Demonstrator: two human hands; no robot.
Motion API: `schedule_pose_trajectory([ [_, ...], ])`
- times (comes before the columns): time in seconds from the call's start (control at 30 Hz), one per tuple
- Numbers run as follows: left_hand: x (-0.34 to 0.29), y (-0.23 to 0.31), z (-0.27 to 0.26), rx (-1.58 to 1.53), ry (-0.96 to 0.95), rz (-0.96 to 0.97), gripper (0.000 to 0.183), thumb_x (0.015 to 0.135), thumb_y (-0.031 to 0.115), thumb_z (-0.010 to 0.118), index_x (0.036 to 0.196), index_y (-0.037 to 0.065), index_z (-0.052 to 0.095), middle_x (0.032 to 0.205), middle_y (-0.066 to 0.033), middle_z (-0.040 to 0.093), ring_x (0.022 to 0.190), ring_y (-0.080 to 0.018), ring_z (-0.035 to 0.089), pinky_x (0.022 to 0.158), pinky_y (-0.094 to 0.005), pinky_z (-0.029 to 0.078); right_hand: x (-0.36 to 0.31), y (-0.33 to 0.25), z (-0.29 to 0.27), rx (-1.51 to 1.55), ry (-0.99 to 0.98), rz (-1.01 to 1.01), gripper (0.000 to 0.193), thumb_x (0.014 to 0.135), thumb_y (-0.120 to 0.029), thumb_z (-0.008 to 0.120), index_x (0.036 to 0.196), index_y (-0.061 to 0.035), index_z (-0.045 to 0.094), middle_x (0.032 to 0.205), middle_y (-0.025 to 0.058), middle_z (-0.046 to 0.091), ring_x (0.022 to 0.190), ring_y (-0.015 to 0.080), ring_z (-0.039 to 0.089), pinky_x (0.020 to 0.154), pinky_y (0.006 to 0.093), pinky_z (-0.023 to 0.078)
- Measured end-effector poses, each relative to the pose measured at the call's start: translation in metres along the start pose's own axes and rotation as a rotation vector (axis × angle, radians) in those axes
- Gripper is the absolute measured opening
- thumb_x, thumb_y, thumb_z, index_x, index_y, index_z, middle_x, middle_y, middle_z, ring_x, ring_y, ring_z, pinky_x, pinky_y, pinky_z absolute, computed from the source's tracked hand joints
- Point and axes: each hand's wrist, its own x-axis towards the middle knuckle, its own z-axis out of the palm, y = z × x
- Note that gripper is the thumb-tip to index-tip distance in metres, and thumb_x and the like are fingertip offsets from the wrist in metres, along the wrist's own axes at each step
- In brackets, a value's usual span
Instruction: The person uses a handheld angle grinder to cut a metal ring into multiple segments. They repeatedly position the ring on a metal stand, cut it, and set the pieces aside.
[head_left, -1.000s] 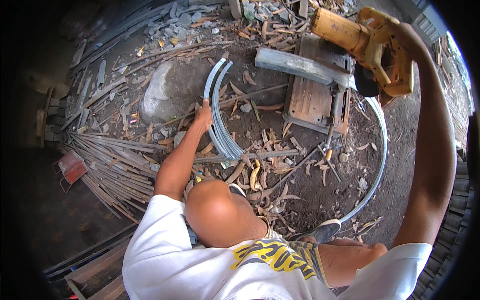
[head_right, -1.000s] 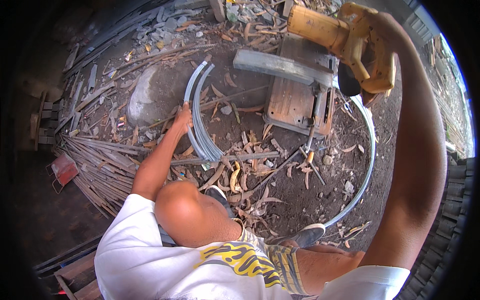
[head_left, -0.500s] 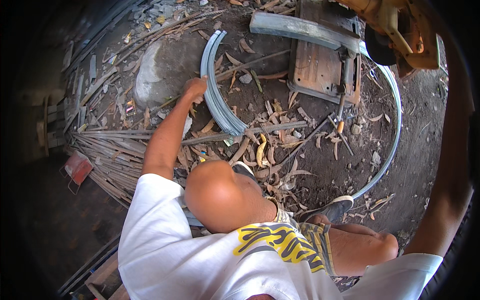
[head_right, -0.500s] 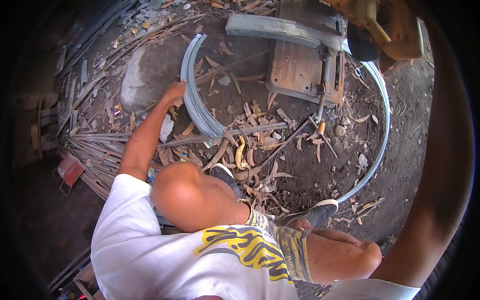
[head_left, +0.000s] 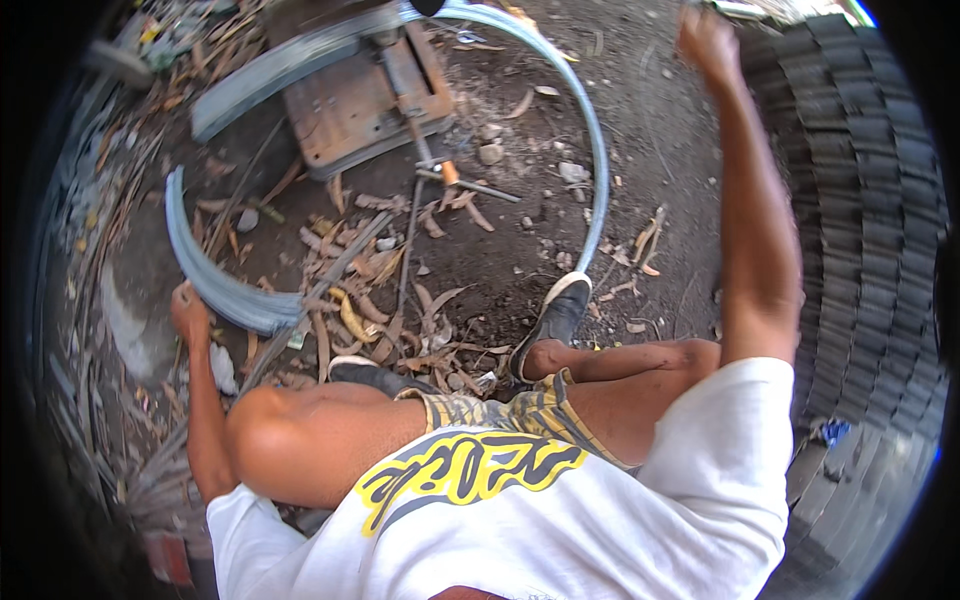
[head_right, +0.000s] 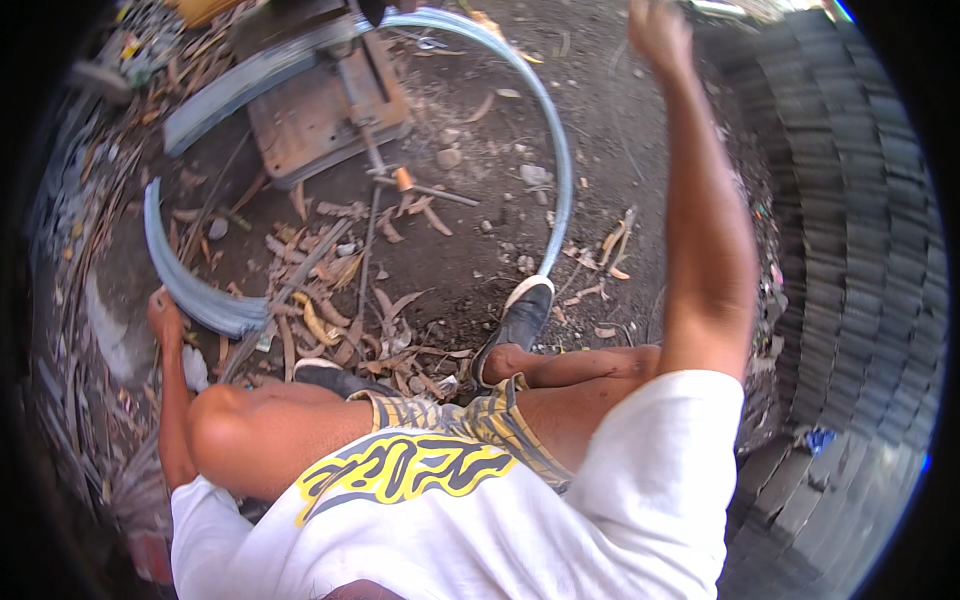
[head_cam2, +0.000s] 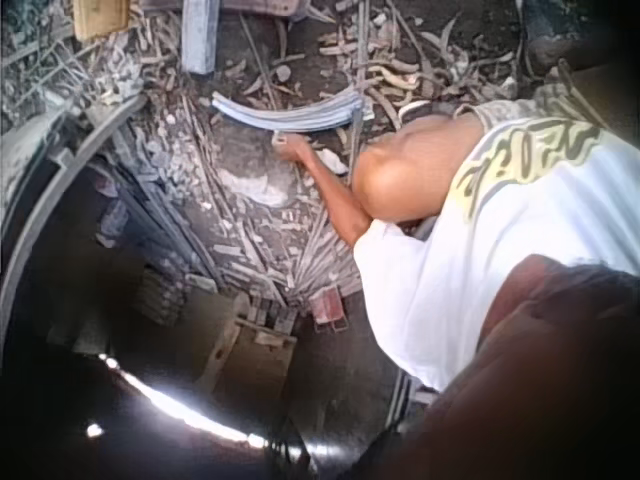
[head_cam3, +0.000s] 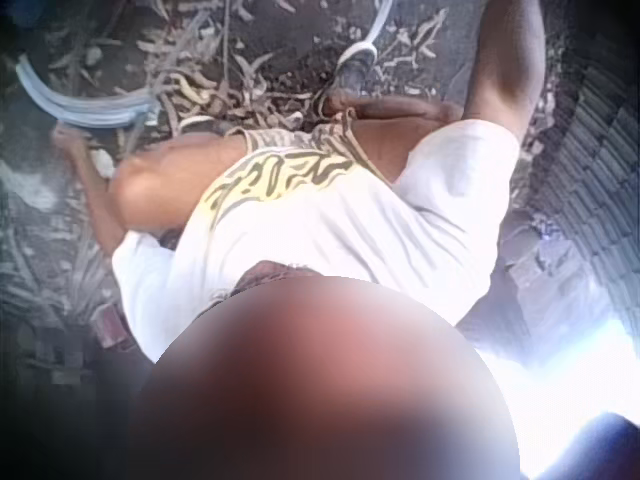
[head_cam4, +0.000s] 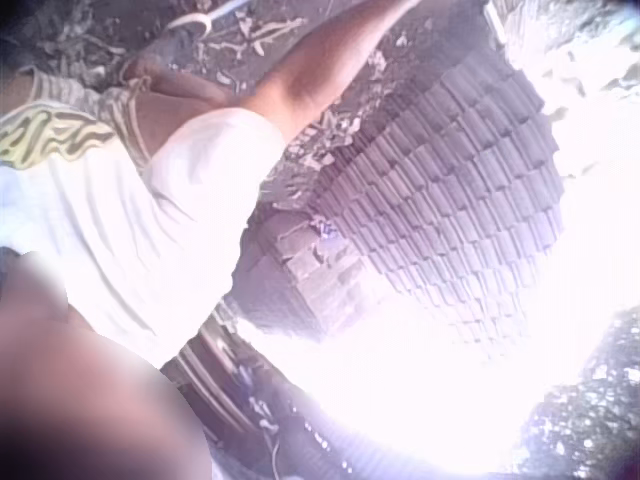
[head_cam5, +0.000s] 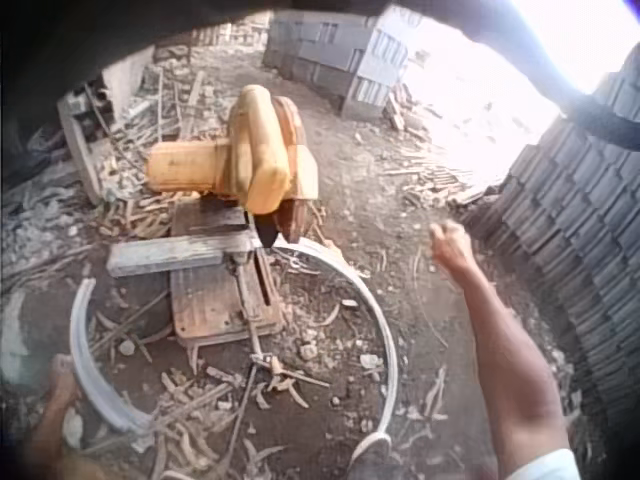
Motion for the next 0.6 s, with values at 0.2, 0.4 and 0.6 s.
schedule_pose_trajectory([
  [0.2, 0.006, 0.102, -0.015, -0.010, 0.263, 0.418, 0.027, 0.101, 0.022, 0.056, 0.114, 0.001, 0.065, 0.110, -0.0191, 0.066, 0.104, -0.0388, 0.062, 0.091, -0.0460, 0.047, -0.270, 0.023, 0.185, 0.298, -0.106, 0.813, 0.058, 0.091, -0.052, 0.057, 0.108, 0.0019, 0.070, 0.115, 0.0325, 0.065, 0.114, 0.0493, 0.061, 0.098, 0.0528, 0.047],
  [0.4, -0.024, 0.167, -0.049, 0.006, 0.198, 0.598, 0.024, 0.103, 0.017, 0.053, 0.110, -0.003, 0.063, 0.111, -0.0192, 0.063, 0.105, -0.0380, 0.061, 0.091, -0.0467, 0.047, -0.309, -0.041, 0.225, 0.416, -0.220, 0.914, 0.069, 0.087, -0.062, 0.063, 0.120, -0.0018, 0.064, 0.122, 0.0281, 0.064, 0.119, 0.0448, 0.058, 0.100, 0.0501, 0.046],
  [0.6, -0.071, 0.149, -0.074, -0.087, 0.187, 0.426, 0.024, 0.103, 0.018, 0.054, 0.109, -0.003, 0.064, 0.109, -0.0185, 0.065, 0.104, -0.0366, 0.062, 0.092, -0.0450, 0.047, -0.295, -0.058, 0.236, 0.367, -0.259, 0.800, 0.075, 0.083, -0.065, 0.067, 0.123, -0.0019, 0.062, 0.124, 0.0267, 0.061, 0.117, 0.0450, 0.059, 0.098, 0.0506, 0.047],
])
